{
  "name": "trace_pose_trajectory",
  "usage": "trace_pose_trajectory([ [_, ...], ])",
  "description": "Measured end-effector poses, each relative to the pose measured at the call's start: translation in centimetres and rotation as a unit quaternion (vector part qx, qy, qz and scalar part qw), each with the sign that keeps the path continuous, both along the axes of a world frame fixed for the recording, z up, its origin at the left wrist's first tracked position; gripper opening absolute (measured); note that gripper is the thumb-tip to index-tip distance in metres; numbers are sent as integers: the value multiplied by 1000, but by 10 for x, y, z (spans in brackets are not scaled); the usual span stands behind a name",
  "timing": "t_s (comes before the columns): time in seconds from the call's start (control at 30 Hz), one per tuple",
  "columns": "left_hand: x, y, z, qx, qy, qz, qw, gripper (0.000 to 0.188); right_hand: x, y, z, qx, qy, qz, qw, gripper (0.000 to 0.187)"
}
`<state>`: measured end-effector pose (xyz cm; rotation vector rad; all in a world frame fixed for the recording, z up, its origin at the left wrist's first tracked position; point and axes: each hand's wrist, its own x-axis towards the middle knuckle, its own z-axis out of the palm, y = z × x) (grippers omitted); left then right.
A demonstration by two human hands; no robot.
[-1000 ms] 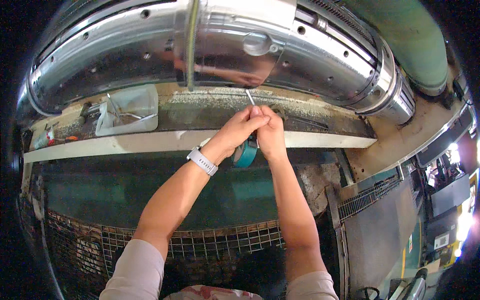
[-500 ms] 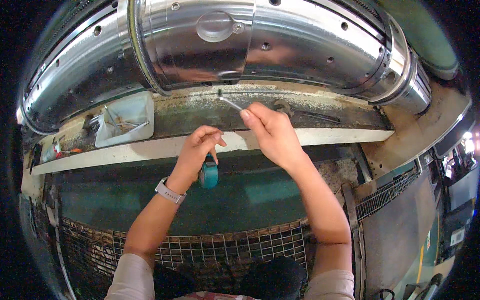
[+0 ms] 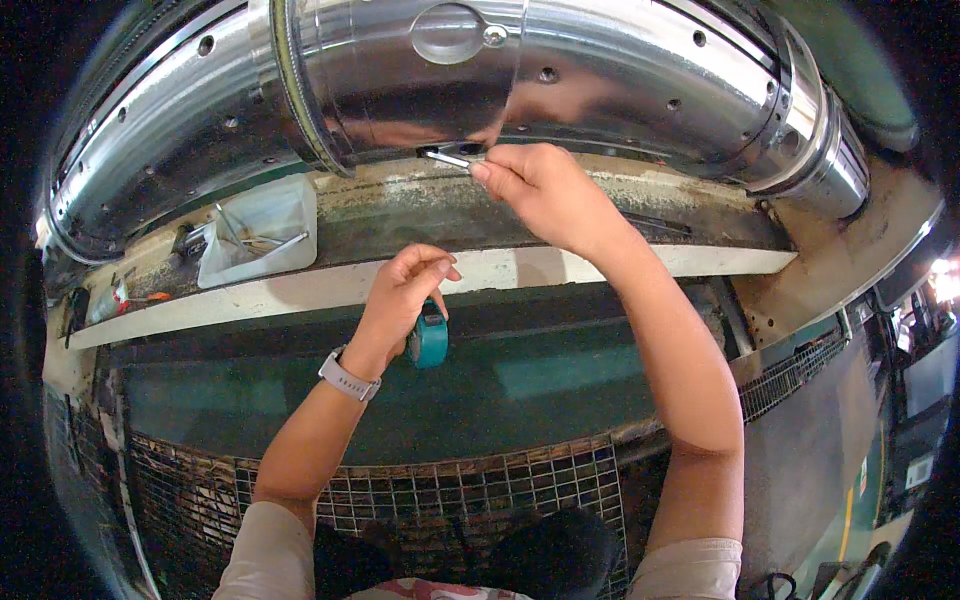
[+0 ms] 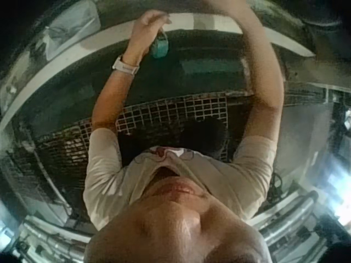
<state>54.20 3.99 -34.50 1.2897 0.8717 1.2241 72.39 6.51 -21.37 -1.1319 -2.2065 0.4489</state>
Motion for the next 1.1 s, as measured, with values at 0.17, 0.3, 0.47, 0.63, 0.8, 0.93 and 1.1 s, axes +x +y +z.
trace_pose_trajectory([
  [0.17,0,-4,12,10,2,-8,1000,27,-10,-5,-20,-19,57,-36,998,33],
  [0.3,6,-5,18,20,-37,-24,999,35,-22,-8,-46,-35,166,-38,985,35],
  [0.47,16,-8,33,35,-49,-16,998,44,-15,-1,-44,-25,174,-19,984,36],
  [0.63,30,-2,36,6,-123,-64,990,50,-26,-6,-56,-64,260,-22,963,32],
  [0.8,40,9,57,-50,-133,-154,978,51,-28,-15,-47,-52,220,-45,973,35],
  [0.93,31,19,61,-75,-90,-196,974,40,-28,-10,-50,-86,226,-49,969,33],
  [1.1,42,14,66,-21,-117,-161,980,30,-23,-7,-60,-115,296,-33,948,26],
])
